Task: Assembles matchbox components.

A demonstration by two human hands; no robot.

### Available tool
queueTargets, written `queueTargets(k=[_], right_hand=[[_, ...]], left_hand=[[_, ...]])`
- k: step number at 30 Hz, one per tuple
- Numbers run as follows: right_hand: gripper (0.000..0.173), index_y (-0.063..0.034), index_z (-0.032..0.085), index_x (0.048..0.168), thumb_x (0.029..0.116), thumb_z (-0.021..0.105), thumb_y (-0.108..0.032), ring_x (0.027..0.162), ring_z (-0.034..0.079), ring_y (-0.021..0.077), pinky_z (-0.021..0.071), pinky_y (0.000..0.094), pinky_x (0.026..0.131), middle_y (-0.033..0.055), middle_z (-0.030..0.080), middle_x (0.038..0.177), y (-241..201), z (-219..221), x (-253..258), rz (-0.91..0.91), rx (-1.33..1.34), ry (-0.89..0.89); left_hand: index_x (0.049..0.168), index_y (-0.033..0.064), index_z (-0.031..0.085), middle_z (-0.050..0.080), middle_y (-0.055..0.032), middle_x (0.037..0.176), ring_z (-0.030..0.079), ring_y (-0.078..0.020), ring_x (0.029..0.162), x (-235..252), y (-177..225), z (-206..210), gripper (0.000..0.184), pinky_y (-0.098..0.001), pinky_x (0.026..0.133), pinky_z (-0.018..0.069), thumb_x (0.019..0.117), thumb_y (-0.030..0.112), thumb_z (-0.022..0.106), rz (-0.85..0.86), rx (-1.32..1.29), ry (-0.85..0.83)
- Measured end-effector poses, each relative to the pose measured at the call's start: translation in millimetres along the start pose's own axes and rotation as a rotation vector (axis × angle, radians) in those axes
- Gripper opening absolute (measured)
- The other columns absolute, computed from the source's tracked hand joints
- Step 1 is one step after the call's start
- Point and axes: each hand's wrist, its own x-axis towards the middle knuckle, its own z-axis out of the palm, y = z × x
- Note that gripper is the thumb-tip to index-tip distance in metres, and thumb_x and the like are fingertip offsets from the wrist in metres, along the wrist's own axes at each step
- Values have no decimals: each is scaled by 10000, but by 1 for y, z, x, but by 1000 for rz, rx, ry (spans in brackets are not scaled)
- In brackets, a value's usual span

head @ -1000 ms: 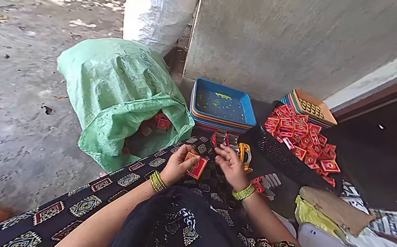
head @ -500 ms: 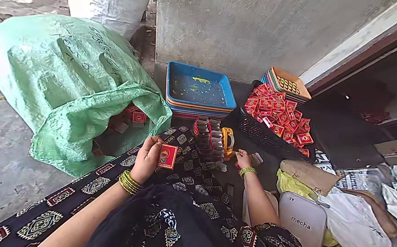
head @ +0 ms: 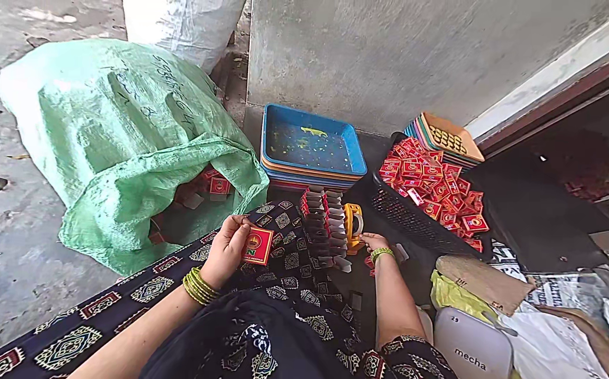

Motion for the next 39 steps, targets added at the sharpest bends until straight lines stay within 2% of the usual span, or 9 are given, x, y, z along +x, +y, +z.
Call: queueTargets(k=[9, 15, 18, 21, 24, 28, 31, 34, 39], right_hand=[[220, -64, 754, 1092, 898, 793, -159, 566, 483, 56, 421, 245, 534, 16, 684, 831, 12, -10, -36, 61, -41, -5], [301, -43, 697, 1205, 984, 717, -247, 594, 548, 53, 436, 245, 532, 43, 749, 938, 31, 5, -27, 62, 79, 11], [264, -45, 730, 1138, 958, 747, -237, 708, 649, 124, 521, 327, 666, 67, 760, 949, 35, 10, -22, -41, -81, 114], [256, -68, 757, 1097, 943, 690, -262, 1096, 690, 291, 520, 524, 977, 143, 739, 1135, 18, 9, -31, -24, -597, 168], [293, -67, 752, 1119, 953, 659, -289, 1205, 649, 337, 492, 570, 1027, 171, 714, 1215, 6, 12, -42, -33, -788, 130], [247, -50, 736, 1084, 962, 712, -263, 925, 696, 252, 575, 456, 843, 147, 715, 1066, -30, 36, -77, -516, -220, -14], [179, -19, 734, 1056, 954, 708, -164, 1024, 692, 188, 604, 348, 872, 125, 687, 1226, -86, 72, -167, -694, 315, -327], [192, 30, 719, 1097, 980, 652, -107, 1218, 636, 245, 548, 414, 1020, 155, 649, 1356, -124, 99, -246, -671, 599, -659], [175, 61, 725, 1077, 982, 637, -58, 1202, 642, 225, 552, 384, 999, 172, 656, 1343, -139, 132, -286, -534, 686, -844]], left_hand=[[1156, 75, 544, 697, -17, 950, 695, -84, 802, 2, -1, -3, 225, -282, 724, 600, 1080, 191, 367, 7, 6, 2], [1177, 71, 524, 693, -32, 979, 701, -98, 827, 1, -1, 0, 223, -302, 741, 609, 1085, 188, 359, 6, -1, -23], [1203, 64, 510, 686, -36, 989, 703, -101, 845, 1, -2, 1, 235, -305, 751, 613, 1097, 191, 343, 11, 9, -45], [1183, 65, 511, 694, -36, 995, 710, -110, 839, 1, -4, 2, 236, -310, 733, 622, 1104, 205, 338, 48, 26, -66], [1185, 46, 530, 676, -46, 1035, 691, -106, 878, 2, -5, 2, 251, -314, 780, 606, 1096, 203, 355, 143, 77, -97], [1203, 13, 571, 670, -83, 1089, 684, -118, 893, 3, -7, 1, 282, -325, 795, 603, 1092, 202, 393, 202, 133, -136], [1174, 23, 584, 663, -81, 1038, 669, -113, 823, 3, -10, 2, 269, -319, 743, 596, 1088, 207, 408, 190, 136, -135], [1160, 15, 600, 671, -88, 1024, 674, -122, 856, 5, -9, 2, 293, -323, 782, 596, 1093, 219, 401, 219, 145, -123], [1170, 14, 588, 664, -91, 1014, 677, -130, 853, 4, -8, -4, 344, -328, 780, 601, 1076, 333, 499, 215, 107, -120]])
